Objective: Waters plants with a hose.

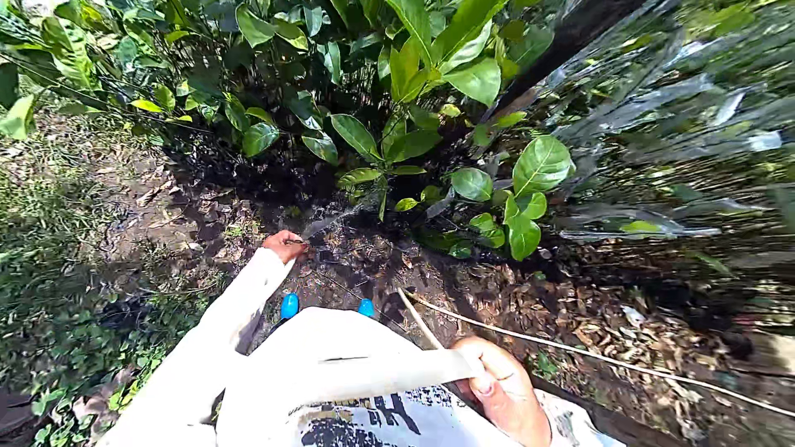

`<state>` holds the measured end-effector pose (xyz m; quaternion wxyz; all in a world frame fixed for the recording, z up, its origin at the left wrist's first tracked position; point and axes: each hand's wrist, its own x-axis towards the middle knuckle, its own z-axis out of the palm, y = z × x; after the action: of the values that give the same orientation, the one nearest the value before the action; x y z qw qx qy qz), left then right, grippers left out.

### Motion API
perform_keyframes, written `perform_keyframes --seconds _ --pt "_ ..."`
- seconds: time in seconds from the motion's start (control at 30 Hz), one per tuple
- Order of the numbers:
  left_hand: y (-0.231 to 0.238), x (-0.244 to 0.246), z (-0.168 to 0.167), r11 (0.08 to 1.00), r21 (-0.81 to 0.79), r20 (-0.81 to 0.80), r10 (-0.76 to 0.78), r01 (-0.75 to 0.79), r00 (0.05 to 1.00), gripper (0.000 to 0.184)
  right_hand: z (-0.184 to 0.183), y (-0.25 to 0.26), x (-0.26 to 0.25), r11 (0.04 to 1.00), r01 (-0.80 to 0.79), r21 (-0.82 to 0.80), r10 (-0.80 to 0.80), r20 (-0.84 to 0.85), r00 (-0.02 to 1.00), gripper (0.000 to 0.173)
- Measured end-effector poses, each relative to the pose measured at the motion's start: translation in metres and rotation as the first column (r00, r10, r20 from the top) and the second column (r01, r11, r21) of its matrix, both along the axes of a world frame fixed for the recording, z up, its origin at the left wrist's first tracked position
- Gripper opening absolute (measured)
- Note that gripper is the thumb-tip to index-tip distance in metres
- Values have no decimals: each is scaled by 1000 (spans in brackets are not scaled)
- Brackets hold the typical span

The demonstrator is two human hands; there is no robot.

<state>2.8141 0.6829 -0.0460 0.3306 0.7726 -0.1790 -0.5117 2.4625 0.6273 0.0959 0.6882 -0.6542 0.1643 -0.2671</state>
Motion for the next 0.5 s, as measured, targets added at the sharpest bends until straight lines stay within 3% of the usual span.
perform_keyframes --seconds 0.23,0.5 --pt "36 41 -23 989 47 -151 -134 142 980 29 -1 51 65 997 79 0 -78 -52 996 26" --pt "55 60 -40 967 25 -227 -243 255 943 30 -2 89 93 989 146 -9 -146 -82 986 27"
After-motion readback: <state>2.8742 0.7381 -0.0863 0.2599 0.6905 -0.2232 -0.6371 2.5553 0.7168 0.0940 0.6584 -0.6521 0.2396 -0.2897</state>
